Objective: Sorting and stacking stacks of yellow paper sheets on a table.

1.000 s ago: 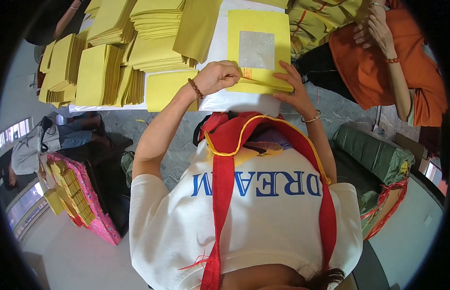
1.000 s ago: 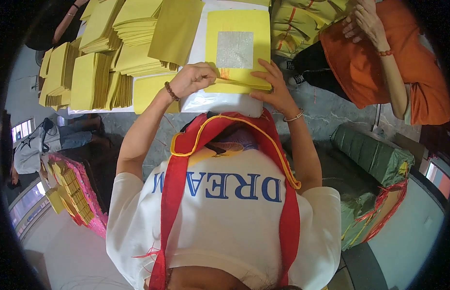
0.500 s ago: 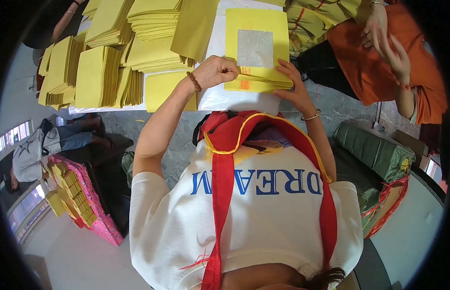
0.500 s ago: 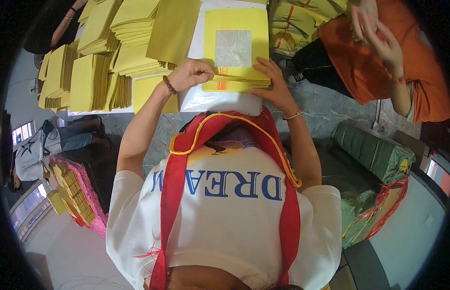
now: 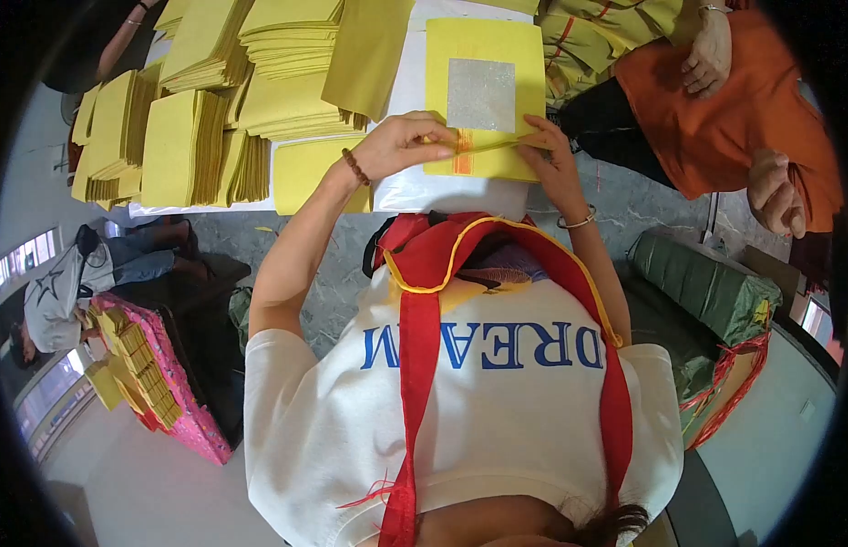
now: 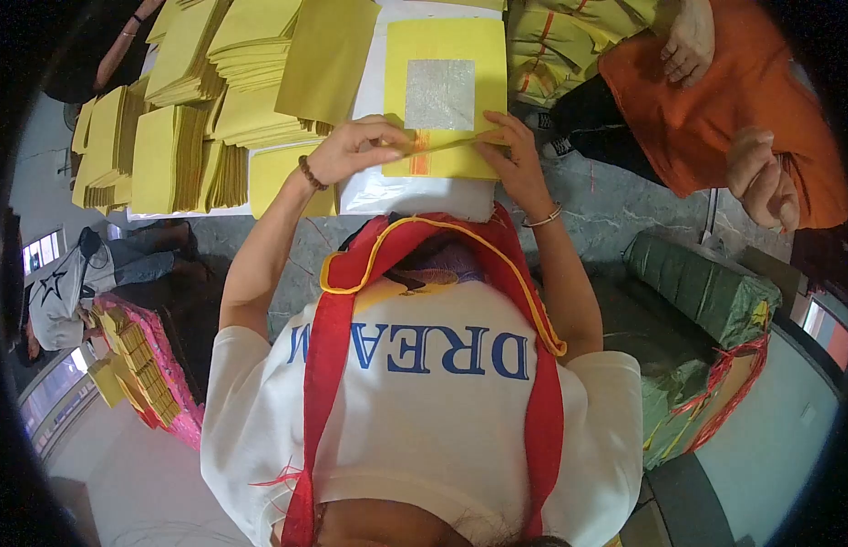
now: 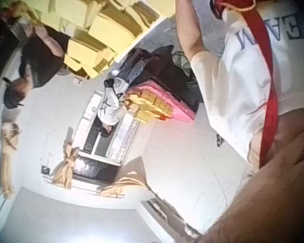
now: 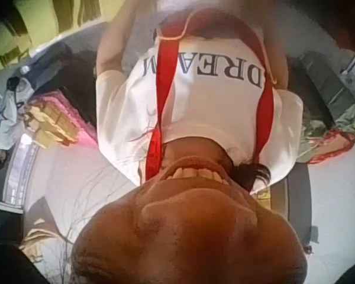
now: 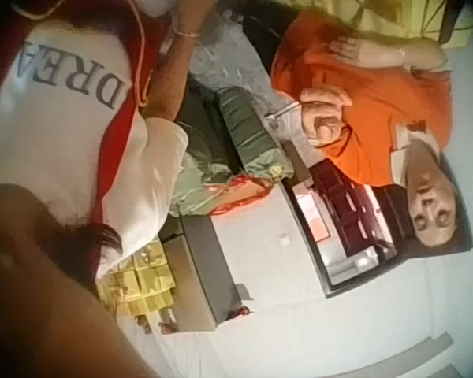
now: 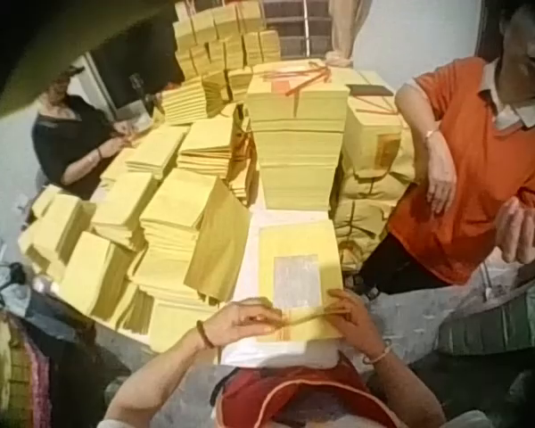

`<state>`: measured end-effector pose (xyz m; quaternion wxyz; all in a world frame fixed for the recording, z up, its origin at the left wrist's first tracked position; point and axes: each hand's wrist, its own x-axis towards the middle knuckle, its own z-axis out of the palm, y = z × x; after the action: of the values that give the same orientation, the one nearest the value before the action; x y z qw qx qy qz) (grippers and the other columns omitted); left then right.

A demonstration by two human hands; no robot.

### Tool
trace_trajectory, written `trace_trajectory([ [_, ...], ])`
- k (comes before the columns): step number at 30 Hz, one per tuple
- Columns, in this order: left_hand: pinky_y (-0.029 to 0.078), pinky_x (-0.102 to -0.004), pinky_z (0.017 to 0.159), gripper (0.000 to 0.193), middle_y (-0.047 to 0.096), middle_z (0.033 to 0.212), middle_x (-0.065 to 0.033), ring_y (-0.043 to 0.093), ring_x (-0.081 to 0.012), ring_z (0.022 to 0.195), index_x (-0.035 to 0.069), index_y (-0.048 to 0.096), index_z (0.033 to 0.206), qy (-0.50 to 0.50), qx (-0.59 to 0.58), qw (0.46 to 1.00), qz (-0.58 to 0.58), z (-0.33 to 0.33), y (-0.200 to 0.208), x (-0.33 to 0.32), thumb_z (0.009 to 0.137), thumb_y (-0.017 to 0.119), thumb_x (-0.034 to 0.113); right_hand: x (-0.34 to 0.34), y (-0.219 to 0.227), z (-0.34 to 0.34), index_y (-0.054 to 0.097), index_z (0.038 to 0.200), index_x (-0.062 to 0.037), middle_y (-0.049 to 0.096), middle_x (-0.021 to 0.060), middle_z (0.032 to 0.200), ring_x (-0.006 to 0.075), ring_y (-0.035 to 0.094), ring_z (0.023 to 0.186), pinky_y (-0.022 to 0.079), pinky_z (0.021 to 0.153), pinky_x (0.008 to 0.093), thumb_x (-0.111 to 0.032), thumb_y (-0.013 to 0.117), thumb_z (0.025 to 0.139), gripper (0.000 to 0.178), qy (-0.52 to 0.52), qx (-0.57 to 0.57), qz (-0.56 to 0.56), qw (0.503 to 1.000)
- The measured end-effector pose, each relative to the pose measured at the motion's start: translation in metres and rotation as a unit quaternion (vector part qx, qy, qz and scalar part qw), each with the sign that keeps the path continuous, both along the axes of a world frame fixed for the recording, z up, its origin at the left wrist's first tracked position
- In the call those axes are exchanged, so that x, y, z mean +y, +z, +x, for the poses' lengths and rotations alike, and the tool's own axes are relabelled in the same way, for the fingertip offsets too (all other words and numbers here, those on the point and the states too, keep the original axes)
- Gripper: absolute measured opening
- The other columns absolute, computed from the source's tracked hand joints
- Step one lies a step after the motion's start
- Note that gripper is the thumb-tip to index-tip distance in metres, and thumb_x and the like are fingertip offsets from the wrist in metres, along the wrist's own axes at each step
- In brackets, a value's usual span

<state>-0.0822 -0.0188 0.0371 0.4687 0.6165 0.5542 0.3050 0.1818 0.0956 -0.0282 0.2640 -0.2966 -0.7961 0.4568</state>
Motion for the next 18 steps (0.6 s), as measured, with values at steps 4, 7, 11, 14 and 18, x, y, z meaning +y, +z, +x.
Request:
trace_trajectory([
  [4, 0.042, -0.039, 0.091, 0.042, 0.05, 0.12, -0.0126, 0.048, -0.0317, 0.108, 0.009, 0.057, 0.115, 0.076, 0.176, 0.955, 0.225, 0.007, -0.016, -0.006, 0.079, 0.066, 0.027, -0.002, 0.005, -0.006, 0.06, 0.107, -0.0042, 0.051, 0.006, 0.122, 0.0233, 0.039, 0.119, 0.029, 0.101, 0.0328, -0.017, 0.064, 0.082, 0.029, -0.045, 0.025, -0.1, 0.994],
  [7, 0.043, -0.0385, 0.09, 0.037, 0.05, 0.119, -0.0131, 0.049, -0.0311, 0.105, 0.01, 0.058, 0.114, 0.111, 0.224, 0.943, 0.221, 0.009, -0.04, -0.004, 0.079, 0.064, 0.02, -0.002, 0.002, -0.007, 0.058, 0.111, -0.005, 0.05, 0.0069, 0.122, 0.0221, 0.039, 0.118, 0.03, 0.1, 0.0316, -0.018, 0.064, 0.082, 0.032, -0.056, 0.059, -0.17, 0.982],
  [11, 0.046, -0.0362, 0.08, 0.032, 0.057, 0.107, -0.0093, 0.054, -0.0276, 0.093, 0.013, 0.062, 0.107, 0.132, 0.283, 0.905, 0.289, 0.006, -0.053, 0.002, 0.075, 0.059, 0.01, 0.009, 0.004, -0.003, 0.057, 0.113, -0.0072, 0.047, 0.0086, 0.126, 0.0249, 0.037, 0.121, 0.03, 0.101, 0.0337, -0.018, 0.065, 0.08, 0.036, -0.013, 0.074, -0.208, 0.975],
  [14, 0.046, -0.0355, 0.077, 0.032, 0.06, 0.101, -0.0071, 0.056, -0.026, 0.089, 0.014, 0.063, 0.104, 0.124, 0.316, 0.892, 0.299, 0.008, -0.036, 0.006, 0.074, 0.057, 0.006, 0.018, 0.017, -0.003, 0.057, 0.115, -0.0112, 0.044, 0.0103, 0.13, 0.0288, 0.035, 0.124, 0.028, 0.102, 0.0397, -0.02, 0.066, 0.078, 0.039, -0.014, -0.019, 0.137, 0.99],
  [18, 0.046, -0.0363, 0.074, 0.031, 0.06, 0.105, -0.0072, 0.057, -0.0249, 0.092, 0.013, 0.063, 0.103, 0.097, 0.355, 0.871, 0.327, 0.014, -0.013, -0.008, 0.075, 0.051, 0.004, 0.02, 0.03, -0.001, 0.059, 0.111, -0.0146, 0.042, 0.0097, 0.134, 0.0309, 0.032, 0.128, 0.024, 0.103, 0.046, -0.025, 0.066, 0.075, 0.038, -0.032, -0.076, 0.301, 0.95],
])
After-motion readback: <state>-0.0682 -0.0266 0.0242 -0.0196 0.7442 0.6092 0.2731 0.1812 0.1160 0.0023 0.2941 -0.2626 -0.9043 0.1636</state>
